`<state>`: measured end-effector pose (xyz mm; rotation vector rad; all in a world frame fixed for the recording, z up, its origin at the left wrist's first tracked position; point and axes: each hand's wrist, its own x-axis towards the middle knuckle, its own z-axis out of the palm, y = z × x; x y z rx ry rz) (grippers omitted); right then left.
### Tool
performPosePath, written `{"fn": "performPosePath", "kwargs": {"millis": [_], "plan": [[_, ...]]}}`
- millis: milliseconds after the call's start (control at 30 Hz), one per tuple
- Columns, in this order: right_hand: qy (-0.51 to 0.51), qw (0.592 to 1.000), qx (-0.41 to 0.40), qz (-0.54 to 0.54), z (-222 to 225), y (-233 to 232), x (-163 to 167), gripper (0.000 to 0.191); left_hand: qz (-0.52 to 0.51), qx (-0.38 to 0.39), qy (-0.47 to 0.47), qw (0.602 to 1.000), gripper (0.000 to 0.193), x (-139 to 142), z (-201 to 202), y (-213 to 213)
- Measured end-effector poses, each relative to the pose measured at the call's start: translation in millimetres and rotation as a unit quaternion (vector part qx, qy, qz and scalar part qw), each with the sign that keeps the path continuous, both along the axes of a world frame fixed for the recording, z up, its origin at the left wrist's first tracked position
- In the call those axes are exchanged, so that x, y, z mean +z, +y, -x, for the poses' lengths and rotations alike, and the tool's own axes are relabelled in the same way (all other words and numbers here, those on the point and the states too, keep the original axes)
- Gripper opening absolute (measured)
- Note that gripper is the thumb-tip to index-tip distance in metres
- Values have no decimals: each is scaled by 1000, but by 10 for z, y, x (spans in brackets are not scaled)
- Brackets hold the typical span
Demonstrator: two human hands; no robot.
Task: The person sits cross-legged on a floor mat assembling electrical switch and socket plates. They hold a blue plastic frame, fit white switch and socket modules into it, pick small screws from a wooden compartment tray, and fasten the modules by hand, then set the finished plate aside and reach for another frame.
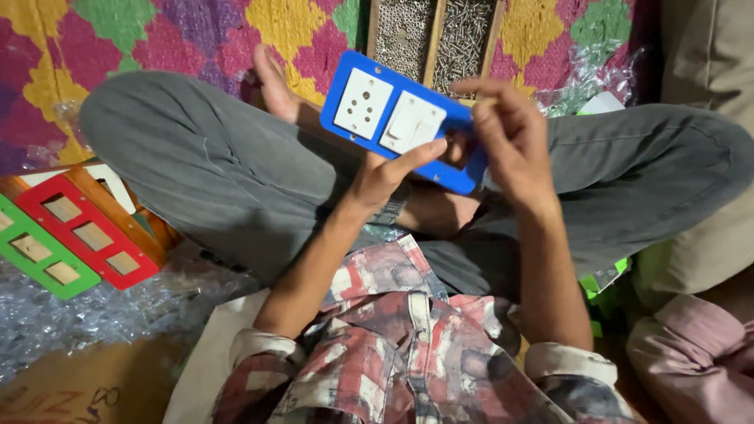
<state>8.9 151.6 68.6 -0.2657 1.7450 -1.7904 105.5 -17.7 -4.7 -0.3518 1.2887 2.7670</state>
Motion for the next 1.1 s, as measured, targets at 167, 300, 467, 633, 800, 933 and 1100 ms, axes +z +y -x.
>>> {"fn": "performPosePath", "kwargs": {"millis": [167,300,467,633,800,933,1100], "plan": [[76,996,-19,-46,187,51,16,29,11,73,-34,997,20,-40,65,26],[26,996,-58,-66,181,110,-58,26,88,58,-3,994,13,-17,92,0],[42,992,-78,-89,99,51,-167,25,112,52,-27,992,16,-3,175,25],[54,992,-72,-85,44,-22,-215,32,138,75,-33,987,18,-55,185,43],[57,992,-51,-105,64,-57,-269,30,133,115,-83,981,18,-88,161,56],[36,992,-46,-110,69,-88,-331,32,156,135,-109,972,20,-78,156,52],[25,993,-22,-111,71,-138,-298,32,-32,183,-177,967,19,-86,133,40]]}}
